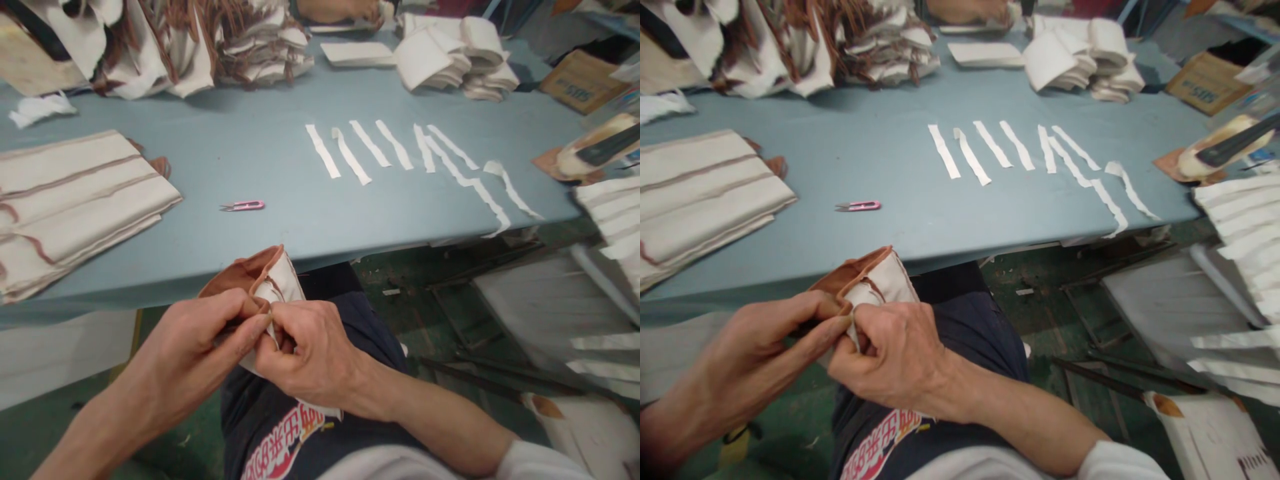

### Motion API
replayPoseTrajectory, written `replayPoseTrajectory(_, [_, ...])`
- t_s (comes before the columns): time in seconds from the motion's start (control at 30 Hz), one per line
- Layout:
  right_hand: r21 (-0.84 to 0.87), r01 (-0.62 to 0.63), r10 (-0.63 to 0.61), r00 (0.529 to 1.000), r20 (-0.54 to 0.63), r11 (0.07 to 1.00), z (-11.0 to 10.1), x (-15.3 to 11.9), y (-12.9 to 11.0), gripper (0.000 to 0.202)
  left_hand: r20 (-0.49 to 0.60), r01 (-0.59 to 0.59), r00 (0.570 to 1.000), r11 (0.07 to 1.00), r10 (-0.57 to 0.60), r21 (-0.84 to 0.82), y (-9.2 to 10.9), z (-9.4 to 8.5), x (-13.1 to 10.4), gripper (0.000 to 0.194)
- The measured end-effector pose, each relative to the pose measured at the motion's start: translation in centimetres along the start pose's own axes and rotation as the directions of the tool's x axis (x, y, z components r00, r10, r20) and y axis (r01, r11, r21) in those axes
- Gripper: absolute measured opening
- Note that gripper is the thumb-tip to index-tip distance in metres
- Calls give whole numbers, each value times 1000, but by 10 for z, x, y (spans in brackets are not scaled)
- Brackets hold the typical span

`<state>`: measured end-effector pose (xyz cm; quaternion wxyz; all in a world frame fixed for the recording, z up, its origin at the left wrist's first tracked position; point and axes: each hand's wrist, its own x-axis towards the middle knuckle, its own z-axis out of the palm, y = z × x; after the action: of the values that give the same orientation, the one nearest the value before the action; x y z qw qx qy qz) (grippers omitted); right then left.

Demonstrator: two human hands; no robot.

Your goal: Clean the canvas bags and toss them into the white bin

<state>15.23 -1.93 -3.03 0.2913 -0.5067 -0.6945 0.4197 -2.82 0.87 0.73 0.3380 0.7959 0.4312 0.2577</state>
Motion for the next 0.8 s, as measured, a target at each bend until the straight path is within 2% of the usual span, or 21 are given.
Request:
replayPoseTrajectory(0.1, [14, 8, -7, 999, -35, 1000, 8, 3, 7, 36, -75, -4, 997, 1000, 3, -12, -4, 9, -4, 27])
replayPoseTrajectory(0.17, [121, -20, 20, 1000, 6, 992, 6, 5, 10, 34, -125, 16, 992, 999, -20, -35, -6, 12, -5, 28])
replayPoseTrajectory(0.23, [304, -99, 60, 989, 135, 948, 0, 8, 13, 32, -168, 40, 985, 998, -46, -42, -6, 14, -6, 29])
replayPoseTrajectory(0.33, [507, -230, 55, 940, 337, 831, -8, 13, 14, 34, -222, 75, 971, 996, -86, -56, -6, 13, -8, 31])
replayPoseTrajectory(0.4, [551, -258, 41, 926, 375, 794, -9, 17, 13, 34, -234, 132, 959, 982, -161, -136, -7, 11, -8, 36])
replayPoseTrajectory(0.47, [520, -225, 50, 943, 329, 824, -9, 22, 8, 30, -220, 219, 929, 921, -298, -324, -11, 11, -8, 40])
replayPoseTrajectory(0.53, [424, -151, 51, 970, 238, 893, -9, 29, 3, 26, -194, 275, 886, 813, -422, -513, -14, 13, -5, 45])
replayPoseTrajectory(0.57, [372, -106, 34, 980, 197, 922, -11, 34, 0, 25, -192, 283, 866, 769, -461, -573, -15, 15, -3, 47])
replayPoseTrajectory(0.63, [333, -10, -52, 983, 178, 943, -18, 45, -5, 27, -230, 269, 836, 738, -498, -619, -12, 19, 0, 48])
replayPoseTrajectory(0.7, [394, 47, -164, 949, 270, 918, -31, 55, -7, 28, -299, 238, 801, 735, -518, -635, -3, 24, 1, 48])
replayPoseTrajectory(0.8, [492, -40, -232, 847, 479, 870, -52, 63, -5, 30, -407, 220, 726, 748, -555, -627, 10, 30, -2, 57])
